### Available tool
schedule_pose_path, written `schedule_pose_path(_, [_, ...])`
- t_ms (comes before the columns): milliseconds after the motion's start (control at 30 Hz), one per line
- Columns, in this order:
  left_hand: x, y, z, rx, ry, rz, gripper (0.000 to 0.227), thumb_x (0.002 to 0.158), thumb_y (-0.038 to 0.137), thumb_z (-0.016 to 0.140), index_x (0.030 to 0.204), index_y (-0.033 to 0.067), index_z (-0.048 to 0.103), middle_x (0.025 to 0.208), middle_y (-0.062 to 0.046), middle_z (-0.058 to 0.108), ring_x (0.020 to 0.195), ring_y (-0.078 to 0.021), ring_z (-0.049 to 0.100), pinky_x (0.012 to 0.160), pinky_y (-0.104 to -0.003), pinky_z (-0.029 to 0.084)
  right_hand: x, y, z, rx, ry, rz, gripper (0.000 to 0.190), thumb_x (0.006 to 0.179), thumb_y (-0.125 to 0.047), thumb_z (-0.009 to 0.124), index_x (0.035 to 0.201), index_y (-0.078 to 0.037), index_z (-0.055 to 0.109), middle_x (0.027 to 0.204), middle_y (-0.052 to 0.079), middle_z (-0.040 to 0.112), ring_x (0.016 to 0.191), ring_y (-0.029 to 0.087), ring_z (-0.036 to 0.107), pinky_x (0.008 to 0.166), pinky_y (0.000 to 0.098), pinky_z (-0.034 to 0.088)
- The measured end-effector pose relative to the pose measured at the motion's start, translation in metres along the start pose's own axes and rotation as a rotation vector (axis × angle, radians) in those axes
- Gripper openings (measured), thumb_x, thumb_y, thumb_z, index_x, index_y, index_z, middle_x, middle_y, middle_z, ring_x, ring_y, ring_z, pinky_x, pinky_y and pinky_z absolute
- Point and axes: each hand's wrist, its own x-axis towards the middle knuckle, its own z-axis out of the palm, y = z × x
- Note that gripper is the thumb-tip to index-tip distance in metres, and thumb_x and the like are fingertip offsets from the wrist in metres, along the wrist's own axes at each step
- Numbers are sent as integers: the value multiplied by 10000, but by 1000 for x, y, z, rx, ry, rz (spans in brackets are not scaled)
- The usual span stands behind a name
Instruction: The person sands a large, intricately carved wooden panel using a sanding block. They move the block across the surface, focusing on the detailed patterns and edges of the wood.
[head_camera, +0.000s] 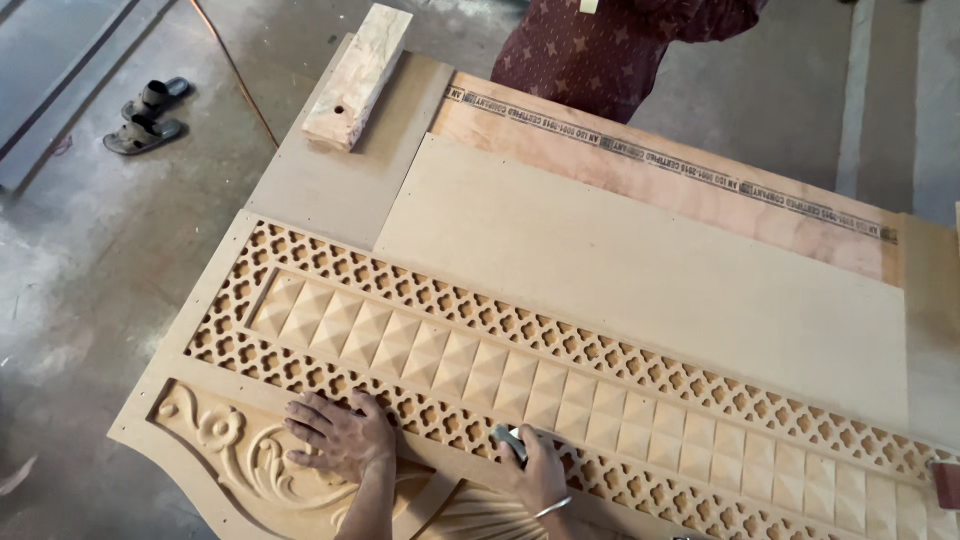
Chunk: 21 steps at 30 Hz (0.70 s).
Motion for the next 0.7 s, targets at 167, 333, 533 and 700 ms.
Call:
schedule_pose_path(167, [0, -4, 3, 21, -1, 8, 845, 961, 537, 451, 1645, 69, 286, 1740, -183, 196, 1589, -361, 200, 1216, -680, 106, -11, -8, 11, -56, 223, -44, 232, 835, -274, 730, 980, -112, 651, 716, 169, 711, 680, 382, 713, 560, 474, 535])
schedule_pose_path(333, [1, -5, 3, 16, -3, 19, 854, 962, 544, 483, 1648, 81, 276, 1740, -181, 188, 1585, -367, 204, 1216, -683, 96, -6, -7, 1, -48, 104, -58, 221, 870, -276, 723, 981, -104, 641, 750, 155, 730, 708, 370, 723, 583, 467, 543])
schedule_pose_path(533, [0, -3, 5, 24, -27, 0, 871, 975, 538, 461, 1680, 74, 245, 1760, -181, 156, 1602, -371, 185, 1245, -671, 97, -4, -3, 1, -52, 100, -130, 236, 856, -255, 723, 1003, -83, 655, 775, 172, 730, 716, 373, 715, 609, 462, 545])
schedule_pose_path(700, [1, -4, 3, 45, -22, 16, 889, 958, 554, 444, 1660, 55, 224, 1744, -197, 143, 1594, -375, 167, 1226, -668, 86, -6, 2, 9, -82, 157, -66, 280, 856, -292, 727, 1010, -72, 646, 781, 193, 726, 739, 388, 717, 616, 475, 542])
